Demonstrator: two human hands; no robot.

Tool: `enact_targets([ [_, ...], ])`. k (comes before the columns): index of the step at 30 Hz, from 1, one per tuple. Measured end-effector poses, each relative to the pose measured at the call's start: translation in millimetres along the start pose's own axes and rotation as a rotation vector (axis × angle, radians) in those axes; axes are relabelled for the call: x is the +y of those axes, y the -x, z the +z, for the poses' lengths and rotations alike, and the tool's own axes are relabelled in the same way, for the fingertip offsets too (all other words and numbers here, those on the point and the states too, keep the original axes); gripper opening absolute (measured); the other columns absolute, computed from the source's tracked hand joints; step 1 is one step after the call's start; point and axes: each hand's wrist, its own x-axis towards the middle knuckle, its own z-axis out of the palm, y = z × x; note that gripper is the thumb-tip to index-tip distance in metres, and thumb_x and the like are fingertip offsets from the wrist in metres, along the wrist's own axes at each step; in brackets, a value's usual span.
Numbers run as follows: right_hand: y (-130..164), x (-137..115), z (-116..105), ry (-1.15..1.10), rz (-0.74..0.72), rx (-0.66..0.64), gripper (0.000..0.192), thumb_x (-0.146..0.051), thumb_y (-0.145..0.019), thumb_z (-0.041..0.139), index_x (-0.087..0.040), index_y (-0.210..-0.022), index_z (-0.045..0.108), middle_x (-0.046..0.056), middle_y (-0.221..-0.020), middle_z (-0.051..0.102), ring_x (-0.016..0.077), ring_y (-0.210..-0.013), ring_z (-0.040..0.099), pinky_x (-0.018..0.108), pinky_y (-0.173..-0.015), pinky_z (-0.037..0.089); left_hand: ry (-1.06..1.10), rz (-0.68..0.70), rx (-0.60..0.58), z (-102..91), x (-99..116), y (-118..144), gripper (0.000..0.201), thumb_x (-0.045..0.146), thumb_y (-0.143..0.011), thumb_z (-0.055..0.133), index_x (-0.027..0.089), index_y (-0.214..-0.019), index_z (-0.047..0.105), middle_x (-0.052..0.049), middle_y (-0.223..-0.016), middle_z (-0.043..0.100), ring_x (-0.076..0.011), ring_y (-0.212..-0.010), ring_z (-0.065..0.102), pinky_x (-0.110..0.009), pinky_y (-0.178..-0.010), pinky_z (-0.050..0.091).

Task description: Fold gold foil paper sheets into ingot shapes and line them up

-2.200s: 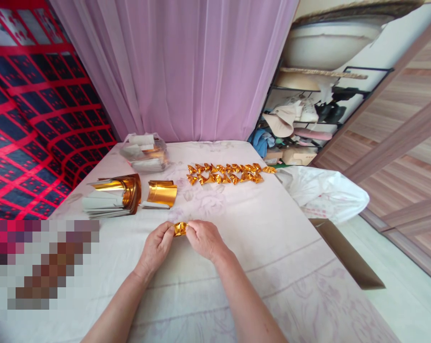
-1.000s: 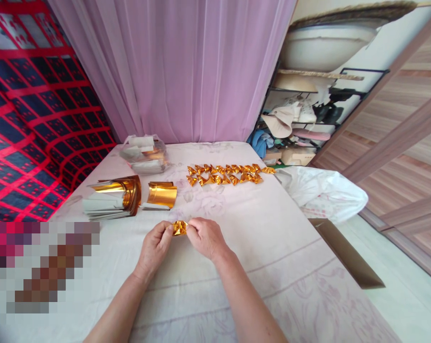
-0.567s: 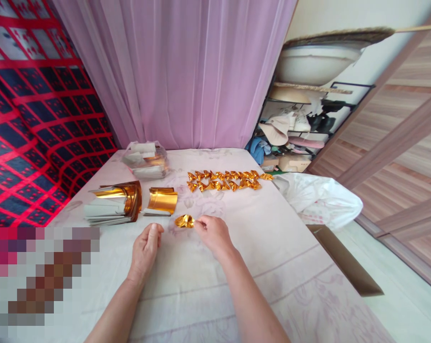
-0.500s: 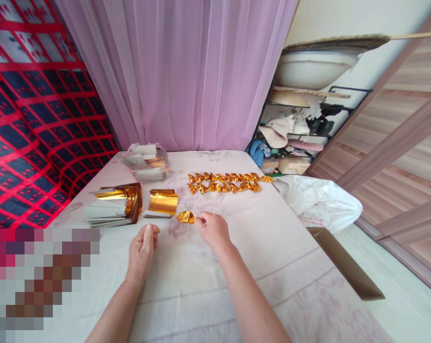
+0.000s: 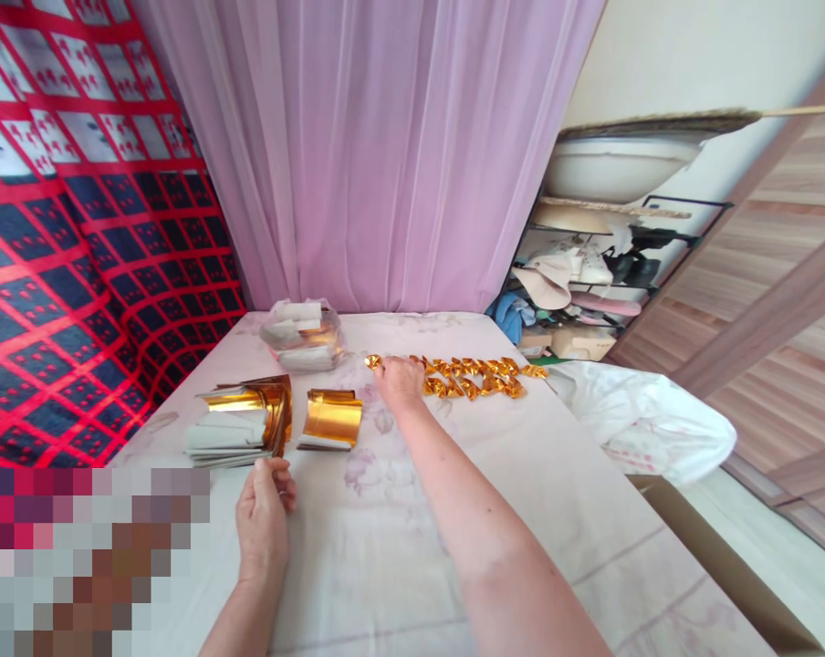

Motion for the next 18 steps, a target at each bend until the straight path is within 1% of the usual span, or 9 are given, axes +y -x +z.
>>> enact_targets([
  [4, -18, -9, 14, 0.033, -0.002, -0.003, 0.032, -0.03, -0.091, 0.046, -0.019, -0.095, 0.075, 0.013, -0.094, 0.074, 0.0232, -0.092, 0.066, 0.035, -0.084, 0.036, -0.015, -0.005, -0.004, -0.8, -5, 1, 0.055, 0.072, -0.078, 0.051, 0.017, -0.078, 0.06, 0.003, -0.06, 0.051, -0.011, -0.049, 0.048, -0.02, -0.04, 0.039],
  [7, -21, -13, 24, 0.047, -0.007, -0.015, 0.033, -0.033, -0.091, 0.047, -0.017, -0.092, 0.076, 0.014, -0.091, 0.074, 0.0242, -0.091, 0.065, 0.037, -0.085, 0.035, -0.03, -0.014, 0.001, -1.1, -6, 1, 0.056, 0.073, -0.078, 0.05, 0.017, -0.078, 0.06, 0.003, -0.059, 0.051, -0.0113, -0.05, 0.048, -0.021, -0.041, 0.039],
  [9, -20, -11, 27, 0.054, -0.006, -0.019, 0.036, -0.036, -0.093, 0.044, -0.018, -0.093, 0.075, 0.014, -0.093, 0.074, 0.024, -0.092, 0.065, 0.037, -0.085, 0.035, -0.034, -0.017, 0.001, -1.0, -6, 2, 0.057, 0.073, -0.078, 0.05, 0.017, -0.078, 0.06, 0.003, -0.058, 0.051, -0.0113, -0.05, 0.048, -0.021, -0.041, 0.039],
  [11, -19, -4, 27, 0.064, -0.001, -0.02, 0.04, -0.035, -0.095, 0.039, -0.019, -0.095, 0.075, 0.013, -0.095, 0.074, 0.0234, -0.092, 0.064, 0.036, -0.084, 0.035, -0.041, -0.015, -0.004, -0.8, -5, 2, 0.057, 0.073, -0.078, 0.05, 0.017, -0.078, 0.06, 0.002, -0.059, 0.051, -0.0114, -0.05, 0.048, -0.021, -0.041, 0.039],
  [14, -20, 12, 21, 0.08, 0.001, -0.029, 0.041, -0.031, -0.097, 0.033, -0.02, -0.101, 0.073, 0.012, -0.099, 0.073, 0.023, -0.094, 0.063, 0.034, -0.083, 0.036, -0.058, -0.008, -0.009, 0.0, -4, 3, 0.058, 0.074, -0.078, 0.05, 0.017, -0.078, 0.061, 0.002, -0.06, 0.052, -0.0117, -0.051, 0.049, -0.021, -0.041, 0.039],
  [16, -21, 22, 16, 0.084, -0.033, -0.043, 0.037, -0.028, -0.097, 0.035, -0.023, -0.107, 0.071, 0.01, -0.105, 0.071, 0.0229, -0.098, 0.06, 0.033, -0.083, 0.036, -0.066, -0.002, -0.012, 1.1, -3, 4, 0.059, 0.075, -0.077, 0.05, 0.017, -0.077, 0.061, 0.002, -0.06, 0.052, -0.0116, -0.051, 0.049, -0.021, -0.041, 0.039],
  [18, -21, 28, 12, 0.079, -0.111, -0.067, 0.034, -0.026, -0.095, 0.04, -0.028, -0.112, 0.069, 0.006, -0.113, 0.069, 0.0216, -0.104, 0.057, 0.032, -0.085, 0.036, -0.068, 0.003, -0.016, 2.2, -1, 5, 0.059, 0.075, -0.076, 0.051, 0.017, -0.076, 0.06, 0.002, -0.059, 0.052, -0.0116, -0.051, 0.048, -0.021, -0.042, 0.039],
])
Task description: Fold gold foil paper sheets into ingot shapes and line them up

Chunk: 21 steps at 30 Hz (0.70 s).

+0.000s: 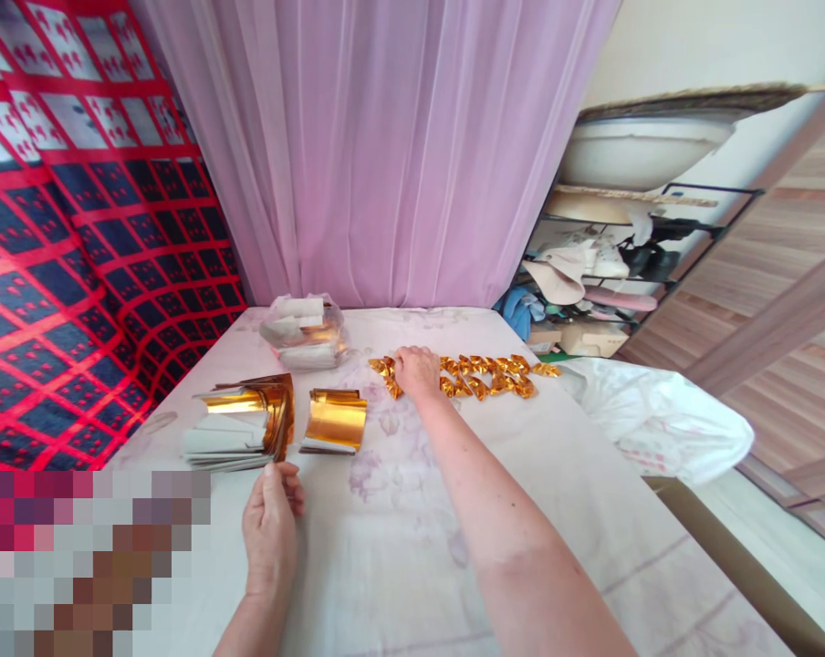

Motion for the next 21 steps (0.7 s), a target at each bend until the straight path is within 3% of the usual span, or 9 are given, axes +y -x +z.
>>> enact_targets([
  [3, 1, -2, 2, -0.002, -0.133, -0.046, 0.032, -0.025, -0.094, 0.044, -0.033, -0.112, 0.069, 0.002, -0.118, 0.067, 0.0203, -0.109, 0.052, 0.031, -0.089, 0.034, 0.006, -0.002, -0.003, 1.0, 2, 1, 0.06, 0.076, -0.074, 0.052, 0.017, -0.075, 0.06, 0.002, -0.059, 0.051, -0.0115, -0.051, 0.048, -0.021, -0.042, 0.039],
  [6, 0, -12, 7, 0.02, -0.182, -0.085, 0.03, -0.025, -0.093, 0.045, -0.028, -0.105, 0.072, 0.007, -0.114, 0.068, 0.0226, -0.108, 0.051, 0.034, -0.091, 0.033, 0.009, -0.011, -0.001, 1.1, 3, 1, 0.06, 0.076, -0.074, 0.052, 0.017, -0.076, 0.06, 0.002, -0.059, 0.052, -0.0115, -0.051, 0.048, -0.021, -0.042, 0.039],
  [21, 1, -43, 11, 0.038, -0.109, -0.106, 0.027, -0.017, -0.086, 0.05, -0.014, -0.097, 0.074, 0.018, -0.105, 0.068, 0.0273, -0.107, 0.052, 0.039, -0.093, 0.026, 0.004, -0.028, -0.008, 1.0, 2, 1, 0.061, 0.077, -0.073, 0.053, 0.017, -0.075, 0.06, 0.002, -0.06, 0.052, -0.0112, -0.051, 0.049, -0.021, -0.043, 0.039],
])
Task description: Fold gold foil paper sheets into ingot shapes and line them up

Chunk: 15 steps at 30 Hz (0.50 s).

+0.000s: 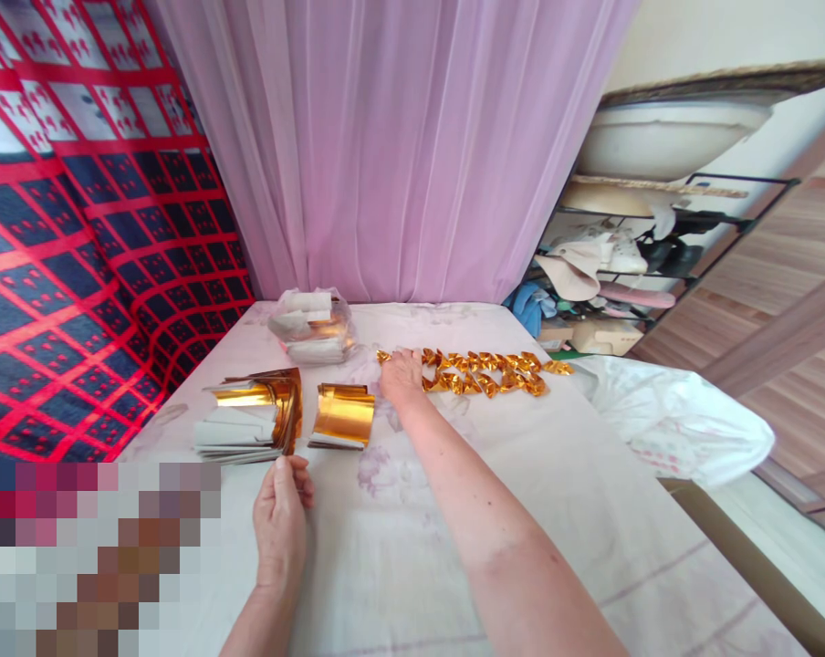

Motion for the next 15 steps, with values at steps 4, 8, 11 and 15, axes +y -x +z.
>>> enact_targets([
  [4, 4, 0, -3, -0.048, -0.008, 0.038, 0.029, -0.019, -0.088, 0.048, -0.021, -0.1, 0.074, 0.013, -0.104, 0.068, 0.0253, -0.104, 0.052, 0.039, -0.091, 0.028, 0.003, 0.005, 0.0, 0.1, 1, 0, 0.06, 0.076, -0.073, 0.053, 0.017, -0.075, 0.06, 0.002, -0.059, 0.052, -0.0113, -0.051, 0.048, -0.021, -0.043, 0.039],
  [8, 17, 2, -4, -0.114, 0.002, 0.093, 0.031, -0.023, -0.09, 0.046, -0.022, -0.105, 0.072, 0.01, -0.107, 0.068, 0.0258, -0.106, 0.051, 0.038, -0.09, 0.031, 0.005, 0.009, 0.001, 0.5, 2, 0, 0.059, 0.075, -0.074, 0.053, 0.017, -0.076, 0.06, 0.002, -0.06, 0.052, -0.0115, -0.051, 0.049, -0.021, -0.043, 0.039],
  [11, 38, 2, 2, -0.178, 0.02, 0.127, 0.033, -0.024, -0.091, 0.045, -0.023, -0.113, 0.07, 0.009, -0.11, 0.068, 0.0248, -0.108, 0.052, 0.036, -0.093, 0.033, 0.0, 0.031, -0.004, 0.2, 1, -1, 0.056, 0.073, -0.076, 0.053, 0.017, -0.076, 0.06, 0.002, -0.059, 0.052, -0.0115, -0.051, 0.049, -0.021, -0.043, 0.039],
  [15, 70, -2, 17, -0.277, 0.053, 0.128, 0.036, -0.019, -0.092, 0.043, -0.025, -0.118, 0.068, 0.004, -0.114, 0.068, 0.0184, -0.108, 0.056, 0.027, -0.096, 0.036, -0.009, 0.043, -0.007, -0.2, -1, -3, 0.055, 0.072, -0.077, 0.051, 0.018, -0.076, 0.06, 0.002, -0.059, 0.051, -0.0117, -0.051, 0.049, -0.021, -0.043, 0.039],
])
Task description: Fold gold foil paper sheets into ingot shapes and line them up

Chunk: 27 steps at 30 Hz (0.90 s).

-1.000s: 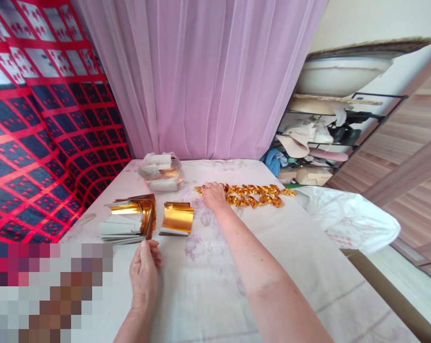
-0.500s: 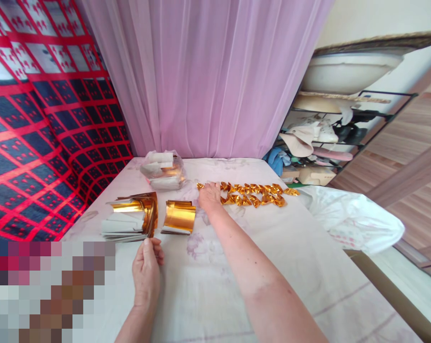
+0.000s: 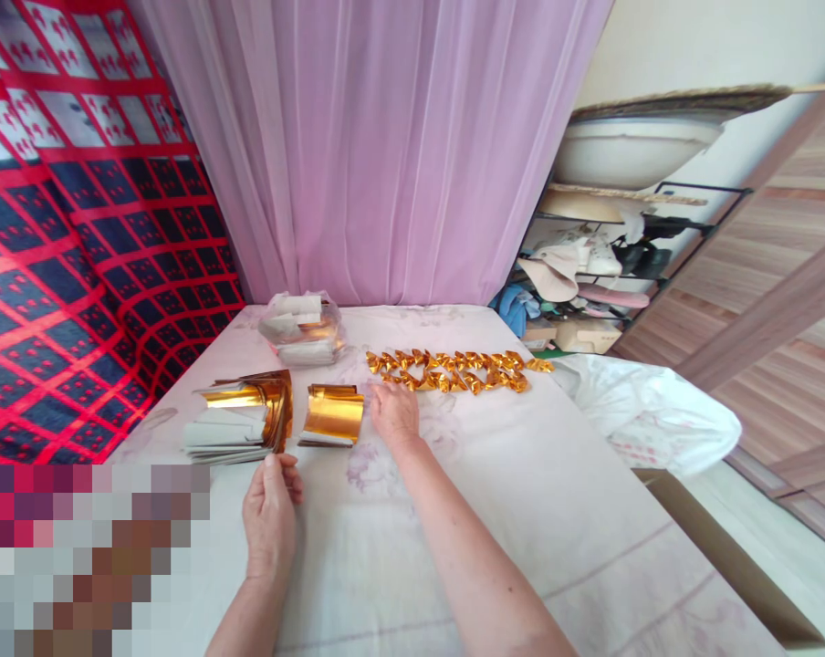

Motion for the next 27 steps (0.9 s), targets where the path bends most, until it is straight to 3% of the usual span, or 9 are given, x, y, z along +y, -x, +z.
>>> enact_targets([
  [6, 26, -5, 11, -0.114, 0.071, -0.012, 0.032, -0.021, -0.094, 0.043, -0.025, -0.114, 0.068, 0.002, -0.114, 0.07, 0.0142, -0.105, 0.061, 0.021, -0.092, 0.041, -0.011, 0.023, -0.015, -0.6, -1, -1, 0.053, 0.071, -0.079, 0.051, 0.018, -0.076, 0.06, 0.003, -0.056, 0.051, -0.0116, -0.048, 0.047, -0.022, -0.043, 0.039],
  [12, 19, -13, 7, -0.177, 0.121, -0.042, 0.027, -0.034, -0.095, 0.048, -0.026, -0.11, 0.069, 0.001, -0.108, 0.072, 0.0147, -0.102, 0.064, 0.022, -0.084, 0.044, -0.006, 0.035, -0.019, 0.4, -1, 0, 0.053, 0.071, -0.08, 0.049, 0.018, -0.076, 0.059, 0.004, -0.054, 0.05, -0.0113, -0.046, 0.046, -0.022, -0.043, 0.038],
  [17, 10, -17, 8, -0.193, 0.166, -0.096, 0.025, -0.044, -0.091, 0.054, -0.027, -0.093, 0.072, -0.002, -0.096, 0.074, 0.0145, -0.091, 0.066, 0.022, -0.073, 0.044, -0.015, 0.06, -0.029, 0.5, -4, -2, 0.051, 0.067, -0.083, 0.048, 0.019, -0.076, 0.059, 0.004, -0.054, 0.05, -0.0112, -0.046, 0.046, -0.022, -0.043, 0.038],
  [27, 0, -14, 14, -0.206, 0.203, -0.152, 0.022, -0.035, -0.09, 0.054, -0.028, -0.089, 0.074, -0.001, -0.092, 0.074, 0.016, -0.088, 0.066, 0.022, -0.068, 0.043, 0.003, 0.046, -0.019, 2.3, 1, -1, 0.048, 0.065, -0.081, 0.05, 0.018, -0.074, 0.059, 0.004, -0.053, 0.05, -0.0111, -0.046, 0.046, -0.022, -0.043, 0.038],
])
